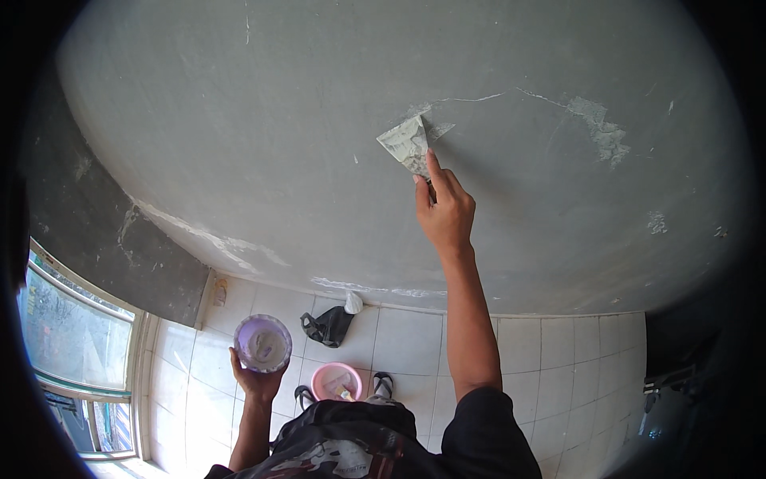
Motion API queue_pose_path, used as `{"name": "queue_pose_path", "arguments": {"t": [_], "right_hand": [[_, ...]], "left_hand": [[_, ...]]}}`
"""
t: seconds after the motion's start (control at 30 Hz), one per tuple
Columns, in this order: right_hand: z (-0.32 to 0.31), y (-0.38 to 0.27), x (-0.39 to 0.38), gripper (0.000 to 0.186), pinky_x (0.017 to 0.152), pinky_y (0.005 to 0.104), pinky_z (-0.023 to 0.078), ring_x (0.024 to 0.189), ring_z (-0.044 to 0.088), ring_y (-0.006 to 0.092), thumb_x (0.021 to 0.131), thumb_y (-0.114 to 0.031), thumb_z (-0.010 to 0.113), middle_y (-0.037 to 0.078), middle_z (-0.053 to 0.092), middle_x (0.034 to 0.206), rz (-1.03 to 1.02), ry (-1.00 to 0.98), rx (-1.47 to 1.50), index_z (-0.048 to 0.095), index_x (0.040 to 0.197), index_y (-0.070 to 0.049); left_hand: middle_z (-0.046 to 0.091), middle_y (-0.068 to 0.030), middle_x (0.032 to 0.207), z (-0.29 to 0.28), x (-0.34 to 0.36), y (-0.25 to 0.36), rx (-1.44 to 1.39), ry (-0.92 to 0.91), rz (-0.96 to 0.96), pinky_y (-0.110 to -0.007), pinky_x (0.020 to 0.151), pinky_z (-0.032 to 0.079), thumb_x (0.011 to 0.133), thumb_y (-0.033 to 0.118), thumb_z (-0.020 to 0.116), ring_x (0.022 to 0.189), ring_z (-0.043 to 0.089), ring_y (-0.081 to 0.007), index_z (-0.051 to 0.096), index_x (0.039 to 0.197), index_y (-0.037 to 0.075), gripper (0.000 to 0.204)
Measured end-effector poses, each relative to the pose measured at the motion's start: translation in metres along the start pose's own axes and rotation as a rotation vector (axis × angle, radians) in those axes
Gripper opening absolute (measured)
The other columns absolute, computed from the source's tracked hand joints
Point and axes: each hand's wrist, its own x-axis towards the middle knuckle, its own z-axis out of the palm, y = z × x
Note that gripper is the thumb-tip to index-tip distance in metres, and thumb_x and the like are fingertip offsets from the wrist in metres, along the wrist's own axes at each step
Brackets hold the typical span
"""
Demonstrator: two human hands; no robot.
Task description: Apply wall putty to repair cracks on a concrete wall using a scraper.
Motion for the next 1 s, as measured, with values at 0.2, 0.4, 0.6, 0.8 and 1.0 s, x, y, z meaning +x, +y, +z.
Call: {"name": "queue_pose_path", "arguments": {"t": [0.2,0.4,0.6,0.8,1.0], "right_hand": [[0.001,0.002,0.002,0.047,0.051,0.0342,0.048,0.056,0.058,0.0192,0.086,-0.008,0.071,0.006,0.060,0.071,-0.004,-0.010,-0.025,0.062,0.132,-0.007],[-0.002,0.000,0.003,0.046,0.051,0.0357,0.048,0.056,0.058,0.0208,0.086,-0.008,0.071,0.006,0.059,0.071,0.045,-0.041,-0.039,0.063,0.131,-0.007],[-0.001,-0.004,-0.014,0.047,0.050,0.0355,0.049,0.055,0.058,0.0209,0.086,-0.008,0.071,0.006,0.060,0.073,0.004,-0.018,-0.088,0.062,0.132,-0.006],[0.008,0.001,-0.001,0.047,0.049,0.0349,0.048,0.055,0.058,0.0204,0.086,-0.007,0.071,0.005,0.059,0.073,-0.013,0.121,-0.117,0.062,0.132,-0.007],[0.016,0.011,0.010,0.046,0.050,0.0349,0.049,0.056,0.059,0.0204,0.086,-0.006,0.070,0.004,0.061,0.075,-0.044,0.082,-0.210,0.063,0.132,-0.010]], "left_hand": [[0.043,-0.0107,0.148,0.001,0.001,0.000,0.000,-0.007,-0.005,-0.054,0.108,0.035,0.086,0.075,0.048,0.135,0.041,-0.0325,0.039,0.149,0.018,0.085],[0.044,-0.0106,0.148,0.004,0.001,0.000,0.004,-0.006,-0.002,-0.054,0.108,0.035,0.087,0.075,0.047,0.134,0.042,-0.0321,0.040,0.149,0.018,0.084],[0.044,-0.0106,0.148,0.003,0.000,0.001,0.006,0.003,0.007,-0.054,0.107,0.036,0.087,0.075,0.047,0.134,0.042,-0.0321,0.039,0.149,0.018,0.085],[0.043,-0.0107,0.148,-0.004,0.000,0.000,0.013,0.000,-0.001,-0.054,0.107,0.036,0.086,0.077,0.045,0.135,0.041,-0.0328,0.039,0.149,0.018,0.086],[0.043,-0.0110,0.149,-0.001,-0.002,0.000,0.018,0.008,0.003,-0.054,0.107,0.036,0.086,0.076,0.046,0.135,0.041,-0.0329,0.039,0.149,0.018,0.086]]}}
